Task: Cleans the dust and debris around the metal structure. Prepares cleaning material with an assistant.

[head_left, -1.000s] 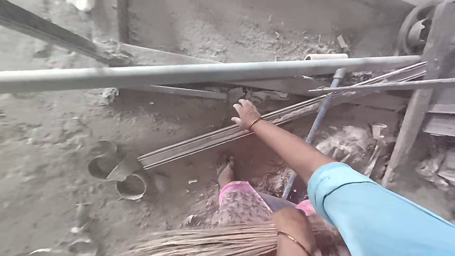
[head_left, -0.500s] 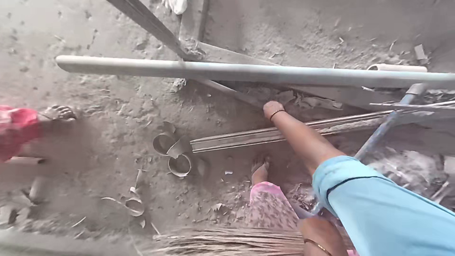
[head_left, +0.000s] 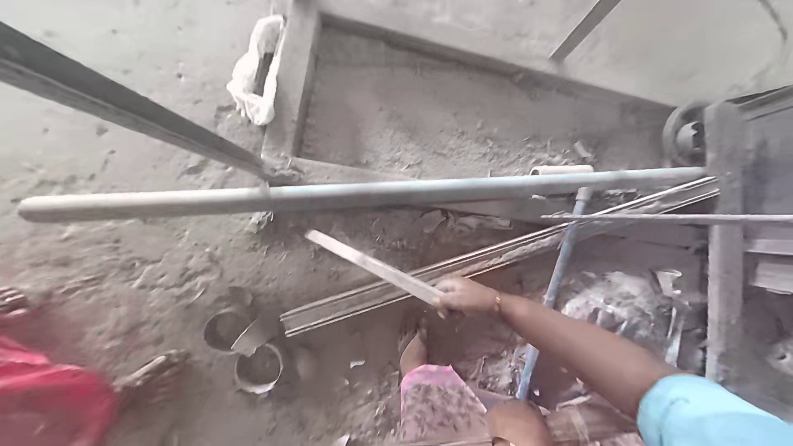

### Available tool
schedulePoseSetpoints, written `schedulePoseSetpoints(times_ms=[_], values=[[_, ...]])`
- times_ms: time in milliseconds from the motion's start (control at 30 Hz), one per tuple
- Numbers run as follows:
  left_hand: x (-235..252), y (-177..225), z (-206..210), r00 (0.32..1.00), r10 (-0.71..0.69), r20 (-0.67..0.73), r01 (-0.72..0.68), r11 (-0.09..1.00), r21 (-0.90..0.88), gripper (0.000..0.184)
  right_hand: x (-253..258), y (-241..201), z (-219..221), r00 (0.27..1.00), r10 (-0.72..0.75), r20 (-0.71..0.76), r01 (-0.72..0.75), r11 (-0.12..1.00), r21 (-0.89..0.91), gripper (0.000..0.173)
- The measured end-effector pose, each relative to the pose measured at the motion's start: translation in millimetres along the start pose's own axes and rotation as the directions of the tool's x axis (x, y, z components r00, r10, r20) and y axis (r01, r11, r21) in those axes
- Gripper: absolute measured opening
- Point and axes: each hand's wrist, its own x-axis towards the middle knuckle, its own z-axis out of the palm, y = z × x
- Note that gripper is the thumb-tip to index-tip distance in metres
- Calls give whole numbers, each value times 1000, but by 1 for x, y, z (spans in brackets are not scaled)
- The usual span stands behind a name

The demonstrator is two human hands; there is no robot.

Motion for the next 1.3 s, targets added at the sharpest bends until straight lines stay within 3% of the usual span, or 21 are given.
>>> schedulePoseSetpoints(times_ms=[133, 167, 233, 333, 400, 467, 533, 600, 733, 800, 867, 933, 1000, 1100, 1167, 1200, 1233, 1267, 1300], values=[[2, 8, -5, 999, 36, -40, -34, 998, 45, 52, -57, 37, -29, 988, -118, -99, 138, 961, 238, 15], [2, 10, -6, 998, 31, -46, -29, 998, 58, 54, -61, 40, -38, 980, -152, -128, 180, 954, 239, 13], [3, 15, -10, 998, 11, -62, -6, 997, 78, 55, -58, 29, -64, 959, -189, -209, 208, 975, 73, 15], [-1, 22, -11, 999, -20, -40, 22, 998, 53, 54, -30, -13, -116, 923, -204, -327, 98, 944, -314, 22], [0, 23, -13, 1000, -24, -20, 25, 999, 48, 57, -1, -31, -153, 850, -252, -463, -30, 854, -519, 31], [-3, 23, -16, 998, -49, -38, 50, 998, 32, 58, 4, -50, -168, 753, -190, -630, -277, 776, -566, 65], [-9, 20, -21, 990, -98, -101, 99, 995, 5, 54, -15, -61, -153, 710, -214, -671, -309, 762, -569, 77], [6, 6, -12, 961, -127, -247, 117, 992, -56, 45, -58, -54, -114, 781, -271, -562, -203, 741, -640, 73], [7, -13, -8, 846, -206, -492, 127, 974, -190, 42, -172, -16, -38, 868, -368, -333, -68, 576, -815, 92], [-14, -18, 4, 806, -221, -550, 77, 959, -273, 45, -224, -13, -13, 961, -168, -221, -115, 482, -869, 97], [-53, -17, 17, 770, -211, -602, -12, 939, -345, 44, -256, -23, 11, 989, 7, -146, -140, 332, -933, 95], [-92, -13, 27, 734, -192, -652, -77, 930, -360, 43, -277, -50, 36, 987, 34, -155, -159, 193, -968, 90], [-125, -16, 43, 679, -197, -708, -105, 927, -359, 42, -299, -98, 66, 986, -97, -132, -110, 207, -972, 82], [-173, -37, 66, 560, -290, -776, -113, 901, -419, 43, -335, -177, 110, 875, -471, 111, 226, 193, -955, 65], [-208, -57, 83, 472, -388, -792, -161, 845, -510, 45, -358, -224, 139, 782, -577, 236, 434, 231, -871, 55], [-227, -70, 96, 379, -409, -830, -213, 835, -508, 43, -369, -245, 154, 762, -590, 268, 478, 233, -847, 51], [-252, -85, 112, 240, -399, -885, -274, 846, -457, 39, -377, -265, 167, 774, -565, 284, 476, 223, -851, 49], [-297, -96, 126, 176, -342, -923, -321, 866, -382, 39, -385, -280, 177, 807, -518, 285, 445, 216, -869, 48], [-372, -100, 134, 373, -242, -896, -324, 871, -370, 46, -392, -293, 184, 843, -459, 279, 406, 205, -891, 48]])
